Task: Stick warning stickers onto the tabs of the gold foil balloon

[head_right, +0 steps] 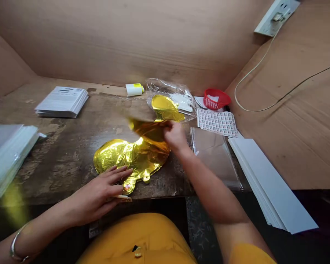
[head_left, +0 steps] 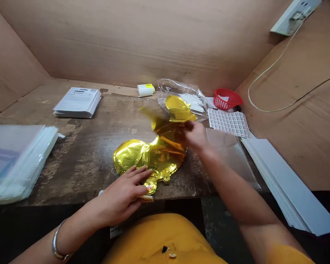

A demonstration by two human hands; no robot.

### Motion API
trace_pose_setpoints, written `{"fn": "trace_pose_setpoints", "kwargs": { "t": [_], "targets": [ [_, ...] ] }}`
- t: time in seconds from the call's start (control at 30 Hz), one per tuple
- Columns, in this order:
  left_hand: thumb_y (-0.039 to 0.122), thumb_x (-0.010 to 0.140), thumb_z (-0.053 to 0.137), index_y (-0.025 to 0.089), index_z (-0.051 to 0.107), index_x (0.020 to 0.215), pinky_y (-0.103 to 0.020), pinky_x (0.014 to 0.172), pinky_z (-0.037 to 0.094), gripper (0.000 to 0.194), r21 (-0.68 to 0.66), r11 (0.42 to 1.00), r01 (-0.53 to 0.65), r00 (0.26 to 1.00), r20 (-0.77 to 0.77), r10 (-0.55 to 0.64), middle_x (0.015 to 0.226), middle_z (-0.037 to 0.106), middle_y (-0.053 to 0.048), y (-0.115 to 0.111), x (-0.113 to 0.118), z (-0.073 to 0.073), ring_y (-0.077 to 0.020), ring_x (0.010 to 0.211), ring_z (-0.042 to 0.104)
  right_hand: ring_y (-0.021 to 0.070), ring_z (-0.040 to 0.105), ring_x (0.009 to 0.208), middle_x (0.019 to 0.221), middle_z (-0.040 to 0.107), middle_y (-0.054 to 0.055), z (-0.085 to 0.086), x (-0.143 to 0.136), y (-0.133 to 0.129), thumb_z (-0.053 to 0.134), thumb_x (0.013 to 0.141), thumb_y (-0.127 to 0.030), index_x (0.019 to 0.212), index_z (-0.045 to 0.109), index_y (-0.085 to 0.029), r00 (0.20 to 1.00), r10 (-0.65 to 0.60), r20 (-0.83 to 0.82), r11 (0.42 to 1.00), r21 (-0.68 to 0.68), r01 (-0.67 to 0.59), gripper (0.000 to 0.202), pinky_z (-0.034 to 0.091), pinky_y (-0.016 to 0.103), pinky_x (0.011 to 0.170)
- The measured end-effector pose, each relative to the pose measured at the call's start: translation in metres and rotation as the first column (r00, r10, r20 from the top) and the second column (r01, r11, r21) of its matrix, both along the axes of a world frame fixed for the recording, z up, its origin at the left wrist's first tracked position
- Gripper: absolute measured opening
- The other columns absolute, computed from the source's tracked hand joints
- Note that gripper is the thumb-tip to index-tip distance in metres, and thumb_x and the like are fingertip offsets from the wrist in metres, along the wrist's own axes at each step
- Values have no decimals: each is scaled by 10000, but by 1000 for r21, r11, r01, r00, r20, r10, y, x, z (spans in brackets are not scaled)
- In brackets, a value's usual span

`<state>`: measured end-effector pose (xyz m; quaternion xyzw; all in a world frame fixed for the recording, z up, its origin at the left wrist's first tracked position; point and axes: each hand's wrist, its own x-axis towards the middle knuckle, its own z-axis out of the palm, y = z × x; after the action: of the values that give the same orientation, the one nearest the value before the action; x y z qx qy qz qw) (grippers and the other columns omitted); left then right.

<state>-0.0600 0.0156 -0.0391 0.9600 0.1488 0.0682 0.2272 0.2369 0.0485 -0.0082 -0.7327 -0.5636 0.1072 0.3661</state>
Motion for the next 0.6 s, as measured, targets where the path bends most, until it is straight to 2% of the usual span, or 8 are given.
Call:
{"fn": "trace_pose_setpoints", "kwargs": {
  "t": [0.07,0.13,0.27,0.37,0.47,0.5,0.53,0.6],
  "targets": [
    [104,803,525,243,635,1027,-558,1148,264,285,-15,1000,8,1000,-20,-8,1533,359,-66,2,-1,-3,-301,1431,290,210,645,814,883,722,83,4,34,29,620,753,-212,833,706,-147,966,-243,86,964,-87,250,134,488,303,722],
    [97,788,526,256,630,1048,-564,1152,252,322,-35,999,2,1000,-31,-3,1543,344,-54,2,-2,-5,-292,1441,268,256,641,826,806,708,115,1,63,46,659,687,-180,724,692,-133,920,-366,141,914,-132,384,68,482,346,740],
    [101,784,524,262,638,1033,-564,1158,237,318,-58,998,-1,999,-46,-2,1543,347,-46,4,0,-9,-281,1446,260,292,633,849,785,684,138,-11,91,52,628,701,-169,668,657,-142,849,-496,183,842,-137,522,51,478,405,761],
    [104,783,525,268,649,1048,-554,1155,243,336,-80,997,3,999,-52,-7,1539,355,-41,8,0,-7,-278,1438,279,280,613,943,959,676,162,-3,82,45,533,796,-180,902,665,-117,826,-531,188,836,-43,547,181,455,418,832],
    [105,787,519,253,658,1022,-553,1147,244,311,-114,993,8,1000,-25,-11,1500,422,-45,8,-4,5,-284,1398,358,221,592,997,1091,653,117,18,42,14,462,884,-218,1091,618,-150,893,-410,188,912,111,395,268,435,367,889],
    [116,801,511,242,659,1006,-545,1137,263,283,-138,990,-5,1000,6,6,1470,462,-52,5,-6,12,-284,1365,408,213,605,950,1028,668,103,24,23,-3,455,906,-248,1055,634,-156,945,-273,179,953,182,241,250,445,357,865],
    [137,825,497,228,659,988,-523,1112,309,248,-179,983,-39,998,40,47,1421,516,-63,2,-7,19,-276,1308,474,209,615,900,941,681,82,30,2,-24,457,925,-303,980,660,-171,980,-86,179,982,181,54,248,455,351,839],
    [214,872,477,195,658,922,-390,925,480,188,-339,924,-176,975,71,212,1167,669,-68,-6,-7,35,-230,1062,623,191,633,856,906,696,57,38,-36,-69,495,927,-383,951,681,-191,966,251,62,967,21,-253,268,473,319,801]
  ]
}}
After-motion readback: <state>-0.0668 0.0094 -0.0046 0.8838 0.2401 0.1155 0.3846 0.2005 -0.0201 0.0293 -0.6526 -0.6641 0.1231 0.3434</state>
